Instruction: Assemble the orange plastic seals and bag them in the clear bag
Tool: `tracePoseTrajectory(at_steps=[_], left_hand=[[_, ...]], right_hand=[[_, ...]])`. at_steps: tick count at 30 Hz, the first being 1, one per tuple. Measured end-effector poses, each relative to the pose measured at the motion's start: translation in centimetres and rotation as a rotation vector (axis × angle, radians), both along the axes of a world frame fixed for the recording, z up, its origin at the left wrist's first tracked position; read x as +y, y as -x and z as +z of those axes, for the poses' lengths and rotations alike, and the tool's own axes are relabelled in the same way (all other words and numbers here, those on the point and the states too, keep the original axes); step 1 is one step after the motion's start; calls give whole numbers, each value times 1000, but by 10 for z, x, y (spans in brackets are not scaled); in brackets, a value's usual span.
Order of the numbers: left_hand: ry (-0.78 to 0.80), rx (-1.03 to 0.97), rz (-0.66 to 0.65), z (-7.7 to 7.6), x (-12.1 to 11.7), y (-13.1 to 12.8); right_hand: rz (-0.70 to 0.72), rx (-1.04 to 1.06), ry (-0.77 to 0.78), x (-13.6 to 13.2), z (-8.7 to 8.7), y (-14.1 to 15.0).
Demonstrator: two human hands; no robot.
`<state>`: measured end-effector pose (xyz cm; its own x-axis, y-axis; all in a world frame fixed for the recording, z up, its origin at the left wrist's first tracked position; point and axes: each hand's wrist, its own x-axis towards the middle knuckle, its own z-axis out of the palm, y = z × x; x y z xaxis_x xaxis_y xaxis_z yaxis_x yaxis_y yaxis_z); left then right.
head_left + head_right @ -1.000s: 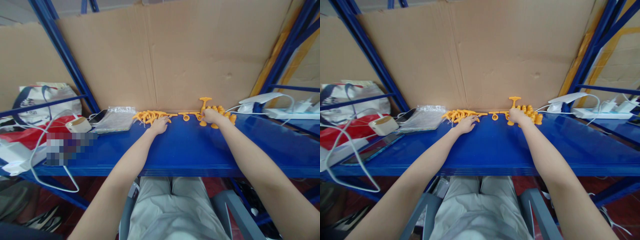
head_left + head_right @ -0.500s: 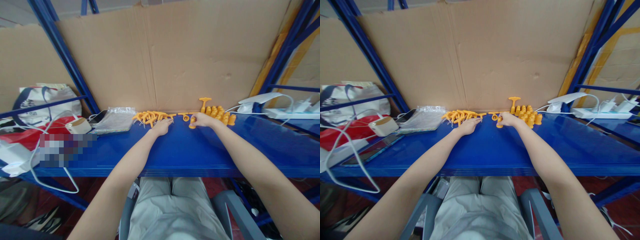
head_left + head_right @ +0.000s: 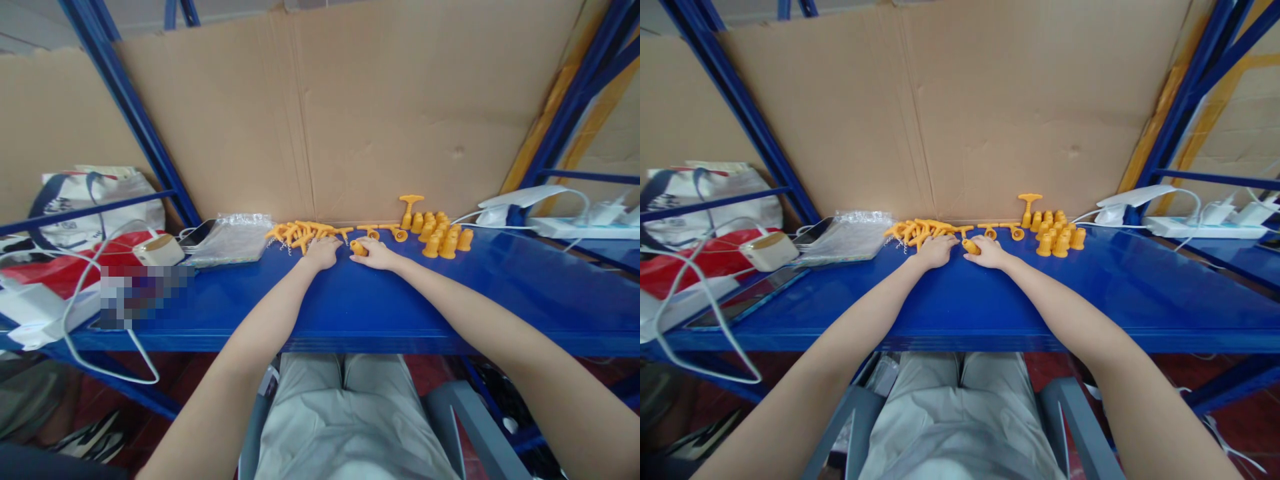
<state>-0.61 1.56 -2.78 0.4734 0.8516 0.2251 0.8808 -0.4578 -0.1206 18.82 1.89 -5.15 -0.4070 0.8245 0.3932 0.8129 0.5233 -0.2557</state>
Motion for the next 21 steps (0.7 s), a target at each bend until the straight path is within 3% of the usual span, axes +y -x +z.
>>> tracePoseTrajectory(at_steps=[8, 14, 21], left_hand=[[-27, -20, 72, 1, -1, -1], [-27, -49, 69, -2, 3, 0], [9, -62, 59, -3, 6, 4]], right_hand=[[14, -15, 177, -7, 10, 11], [31, -62, 165, -6, 16, 16], [-72, -138, 126, -5, 15, 21]])
